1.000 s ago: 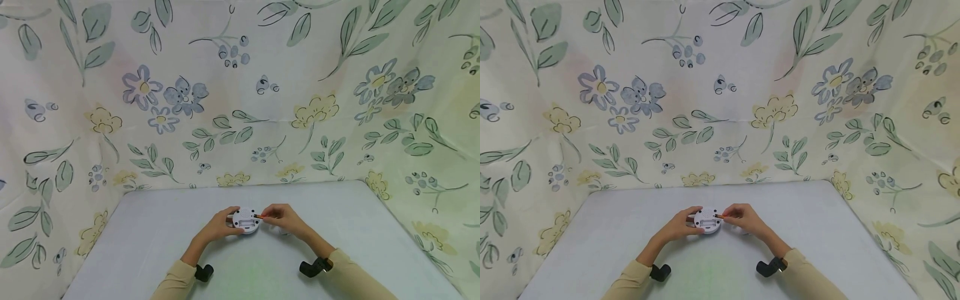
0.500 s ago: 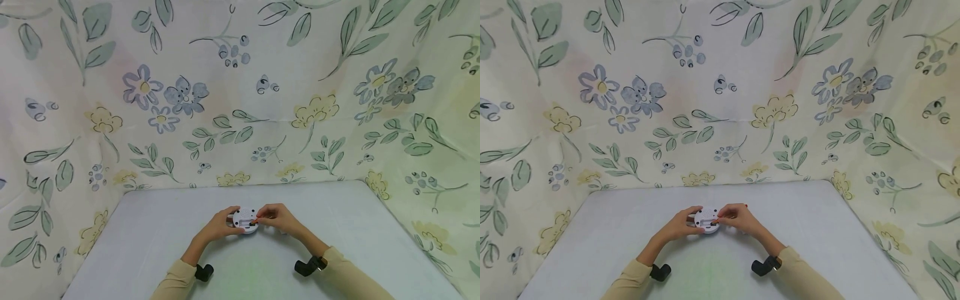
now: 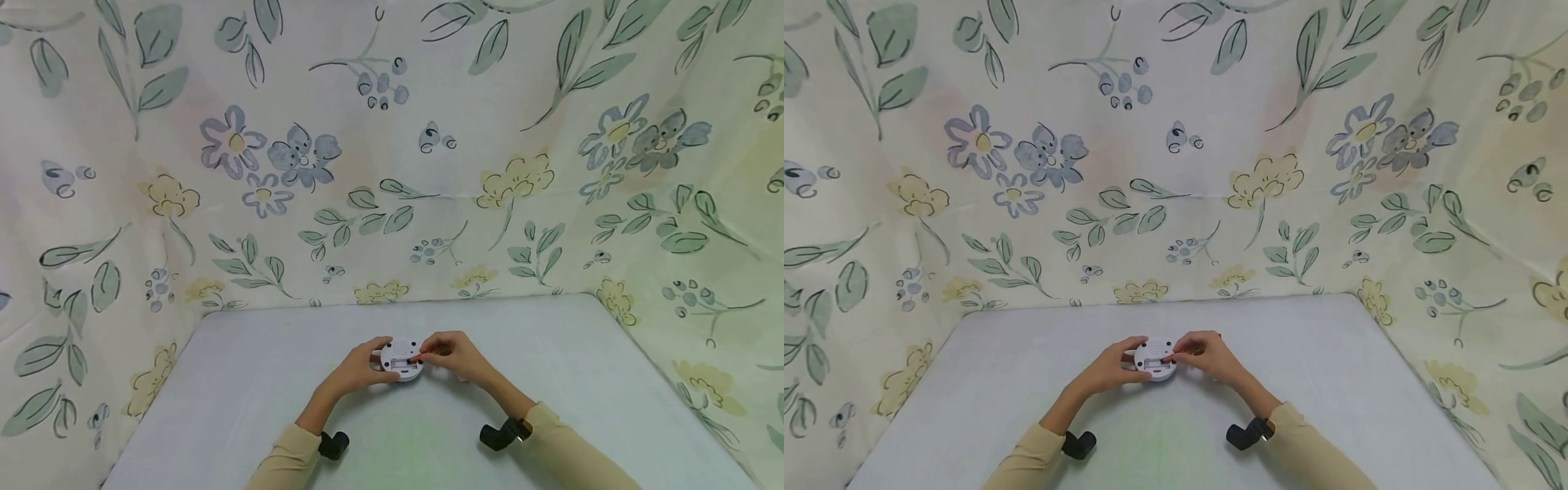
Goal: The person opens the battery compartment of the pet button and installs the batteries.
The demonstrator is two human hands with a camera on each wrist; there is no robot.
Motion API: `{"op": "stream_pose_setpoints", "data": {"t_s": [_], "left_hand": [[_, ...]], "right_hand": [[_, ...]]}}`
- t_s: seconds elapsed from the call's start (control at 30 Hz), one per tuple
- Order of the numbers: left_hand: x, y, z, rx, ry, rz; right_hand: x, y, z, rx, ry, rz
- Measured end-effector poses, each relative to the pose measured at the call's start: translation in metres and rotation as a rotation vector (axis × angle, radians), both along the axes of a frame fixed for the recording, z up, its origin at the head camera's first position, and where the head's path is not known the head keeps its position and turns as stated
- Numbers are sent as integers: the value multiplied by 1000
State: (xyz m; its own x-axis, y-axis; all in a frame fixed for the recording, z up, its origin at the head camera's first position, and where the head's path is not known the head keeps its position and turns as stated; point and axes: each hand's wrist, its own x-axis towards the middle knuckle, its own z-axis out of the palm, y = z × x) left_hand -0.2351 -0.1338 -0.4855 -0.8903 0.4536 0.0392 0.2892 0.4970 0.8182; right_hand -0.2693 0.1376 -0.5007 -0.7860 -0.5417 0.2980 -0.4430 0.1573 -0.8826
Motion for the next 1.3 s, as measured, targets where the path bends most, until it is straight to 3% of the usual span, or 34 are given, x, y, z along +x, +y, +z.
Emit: {"op": "stream_pose_setpoints", "data": {"t_s": [0.37,0.73,1.03,1.3], "left_hand": [[-1,1,-4,29,-3,3],[-2,2,-5,36,11,-3],[-2,2,-4,30,4,6],[-1,2,-4,15,14,0]], "right_hand": [[-2,-4,-1,118,131,-6],[-2,-17,-2,153,226,-6],[-5,-12,-2,174,153,-1],[-11,-4,-6,128,-1,-48]]}}
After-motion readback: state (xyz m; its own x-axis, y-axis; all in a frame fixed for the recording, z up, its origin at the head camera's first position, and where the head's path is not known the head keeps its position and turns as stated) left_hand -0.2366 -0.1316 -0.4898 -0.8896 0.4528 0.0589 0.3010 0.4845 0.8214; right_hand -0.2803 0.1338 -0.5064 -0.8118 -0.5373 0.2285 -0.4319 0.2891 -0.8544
